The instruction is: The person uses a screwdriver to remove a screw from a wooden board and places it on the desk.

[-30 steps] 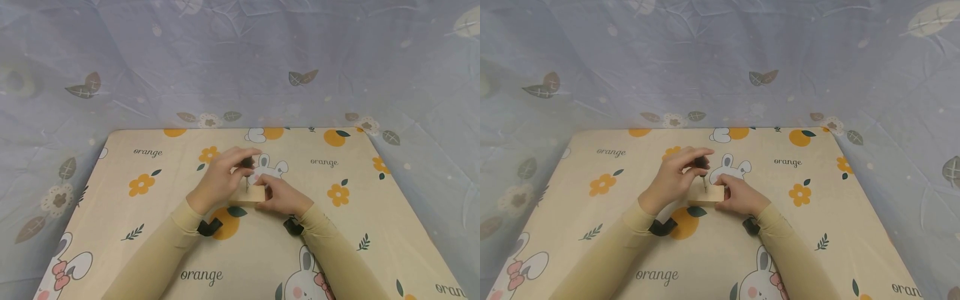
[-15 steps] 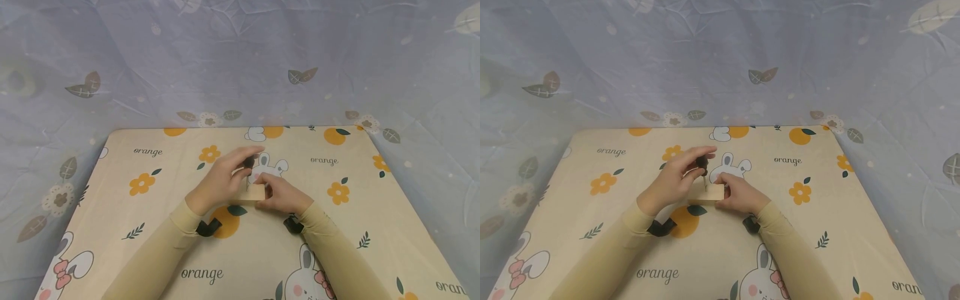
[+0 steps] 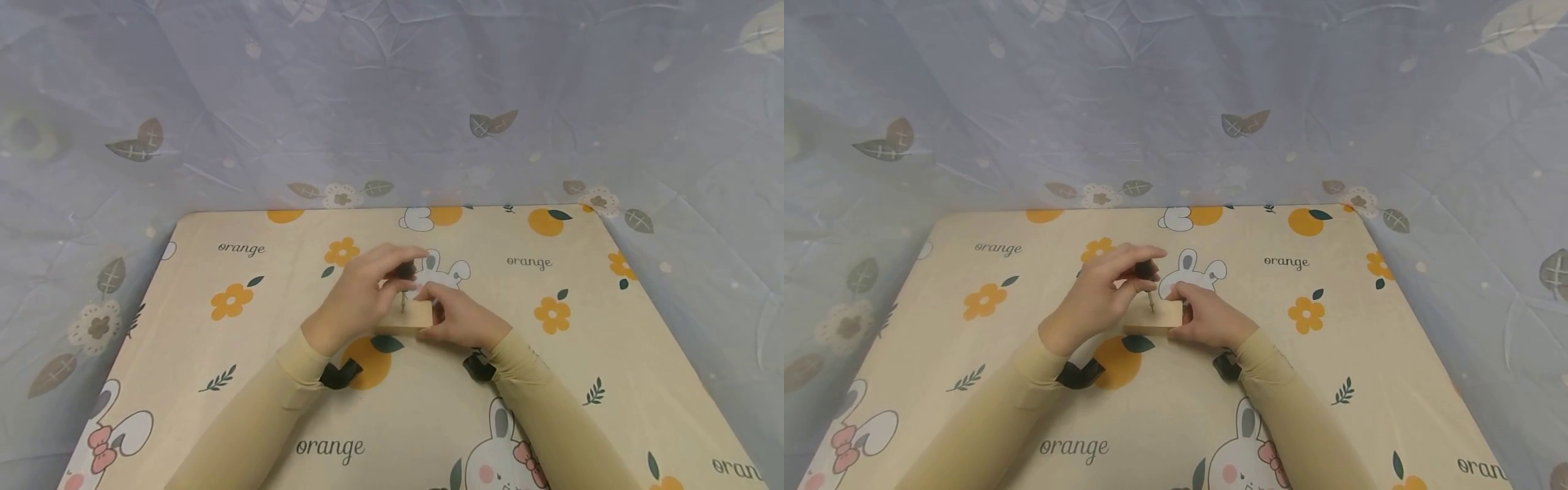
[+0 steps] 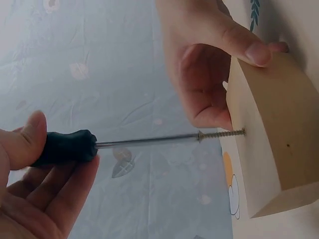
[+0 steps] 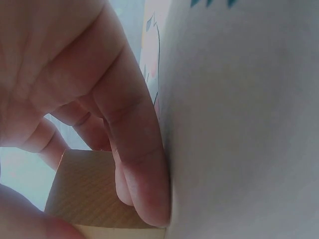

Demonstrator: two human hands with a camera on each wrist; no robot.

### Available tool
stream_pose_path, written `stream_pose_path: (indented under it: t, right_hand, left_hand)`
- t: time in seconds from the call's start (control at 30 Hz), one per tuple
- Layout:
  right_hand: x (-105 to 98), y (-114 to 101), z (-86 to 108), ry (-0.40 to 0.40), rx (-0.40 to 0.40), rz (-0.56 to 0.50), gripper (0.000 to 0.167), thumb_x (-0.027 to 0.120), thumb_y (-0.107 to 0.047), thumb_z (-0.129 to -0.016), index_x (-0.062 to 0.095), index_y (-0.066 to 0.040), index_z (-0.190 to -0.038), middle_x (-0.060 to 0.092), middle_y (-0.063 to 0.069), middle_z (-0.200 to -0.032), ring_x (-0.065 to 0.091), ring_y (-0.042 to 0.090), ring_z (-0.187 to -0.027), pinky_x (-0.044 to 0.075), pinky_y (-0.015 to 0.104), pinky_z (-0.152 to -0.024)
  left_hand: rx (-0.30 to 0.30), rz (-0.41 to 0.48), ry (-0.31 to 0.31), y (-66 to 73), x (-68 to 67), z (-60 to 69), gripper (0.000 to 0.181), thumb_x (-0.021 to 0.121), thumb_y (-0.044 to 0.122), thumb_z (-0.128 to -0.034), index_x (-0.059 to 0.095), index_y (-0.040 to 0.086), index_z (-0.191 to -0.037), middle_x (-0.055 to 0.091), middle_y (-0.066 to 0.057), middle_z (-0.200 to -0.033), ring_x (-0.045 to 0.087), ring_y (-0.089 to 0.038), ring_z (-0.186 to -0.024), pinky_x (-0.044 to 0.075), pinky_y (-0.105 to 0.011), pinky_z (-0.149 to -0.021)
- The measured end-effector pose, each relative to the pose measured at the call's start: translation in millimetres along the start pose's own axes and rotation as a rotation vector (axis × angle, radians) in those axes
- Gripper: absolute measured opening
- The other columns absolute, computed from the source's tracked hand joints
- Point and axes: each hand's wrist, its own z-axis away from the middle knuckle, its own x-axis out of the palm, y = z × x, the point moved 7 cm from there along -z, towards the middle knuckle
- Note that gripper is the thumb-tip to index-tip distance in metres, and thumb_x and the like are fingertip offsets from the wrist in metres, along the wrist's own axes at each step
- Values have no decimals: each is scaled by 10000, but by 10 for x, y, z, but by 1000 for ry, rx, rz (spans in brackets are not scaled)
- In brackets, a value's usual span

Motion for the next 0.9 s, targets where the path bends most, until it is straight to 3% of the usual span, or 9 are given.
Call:
stream_pose_path:
  t: [0.2, 0.3, 0.5, 0.63, 0.77, 0.9]
  right_hand:
    - [6, 6, -3, -2, 11, -7, 449, 930, -202, -818, 634, -231, -1154, 639, -6, -925, 613, 161, -787, 546, 282, -665]
    - [8, 8, -3, -1, 13, -6, 445, 930, -205, -821, 632, -230, -1150, 634, -7, -918, 609, 162, -785, 542, 283, -665]
    - [-8, -15, 7, 7, 8, 12, 471, 931, -216, -820, 622, -219, -1175, 628, -13, -898, 612, 151, -765, 540, 276, -664]
    - [-12, -21, 6, 7, 3, 6, 470, 932, -210, -820, 626, -218, -1177, 633, -12, -908, 616, 150, -768, 543, 272, -667]
    - [-7, -11, -2, 3, -2, 2, 454, 932, -197, -820, 632, -226, -1159, 636, -15, -922, 614, 150, -775, 544, 270, -668]
    - [-5, -3, -5, 1, -6, 3, 454, 931, -184, -814, 632, -227, -1153, 634, -14, -925, 613, 155, -780, 545, 275, -669]
  left_hand:
    - [-3, -13, 57, -13, -28, 10, 436, 850, 53, -913, 712, 60, -1326, 727, -75, -1064, 722, -171, -919, 641, -224, -854]
    - [-16, -3, 49, -33, -19, 13, 447, 834, 71, -935, 683, 59, -1356, 714, -70, -1054, 709, -161, -924, 644, -241, -881]
    - [-44, 60, -25, -62, 33, 30, 592, 792, 120, -980, 560, 59, -1521, 720, -85, -1320, 713, -191, -1107, 614, -290, -1045]
    - [-46, 107, -51, -46, 31, 30, 578, 720, 39, -1000, 543, 81, -1549, 695, -80, -1432, 711, -207, -1225, 607, -293, -1064]
    - [-17, 83, -70, -15, 27, 18, 563, 653, -56, -1000, 569, 101, -1534, 741, -64, -1320, 728, -167, -1159, 624, -266, -1009]
    - [21, 16, -57, -6, 27, 14, 546, 687, -41, -1001, 596, 111, -1517, 757, -51, -1208, 724, -146, -1059, 631, -263, -932]
